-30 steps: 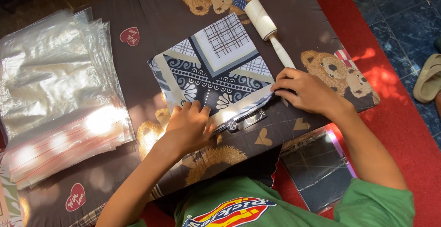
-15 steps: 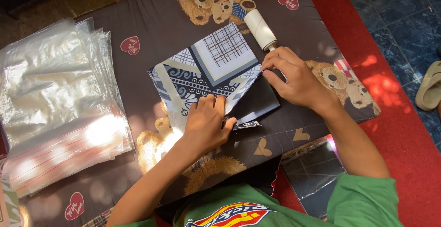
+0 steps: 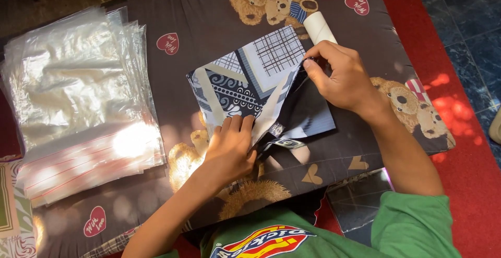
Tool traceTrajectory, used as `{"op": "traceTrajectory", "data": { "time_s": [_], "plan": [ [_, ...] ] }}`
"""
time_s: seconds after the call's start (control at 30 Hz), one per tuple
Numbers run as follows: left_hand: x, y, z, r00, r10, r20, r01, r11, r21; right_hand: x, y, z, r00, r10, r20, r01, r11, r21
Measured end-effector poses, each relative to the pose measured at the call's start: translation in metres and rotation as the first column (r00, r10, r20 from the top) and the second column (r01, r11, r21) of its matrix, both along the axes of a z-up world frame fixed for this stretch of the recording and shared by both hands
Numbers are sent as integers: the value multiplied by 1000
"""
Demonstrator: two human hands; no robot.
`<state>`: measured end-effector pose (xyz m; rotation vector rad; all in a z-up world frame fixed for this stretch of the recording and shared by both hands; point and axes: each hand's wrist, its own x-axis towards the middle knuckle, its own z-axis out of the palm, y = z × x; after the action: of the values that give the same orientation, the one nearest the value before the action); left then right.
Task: Lint rolling a piece of patterned fabric to remove debris.
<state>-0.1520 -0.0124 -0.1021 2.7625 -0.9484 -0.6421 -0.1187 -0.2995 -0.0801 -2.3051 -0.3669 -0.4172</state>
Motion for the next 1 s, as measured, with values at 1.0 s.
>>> {"op": "traceTrajectory", "data": {
  "time_s": [1.0],
  "plan": [
    [49, -7, 23, 964, 257, -68, -265, 928, -262, 6, -2, 13, 993, 47, -105, -80, 938, -337]
  ]
}}
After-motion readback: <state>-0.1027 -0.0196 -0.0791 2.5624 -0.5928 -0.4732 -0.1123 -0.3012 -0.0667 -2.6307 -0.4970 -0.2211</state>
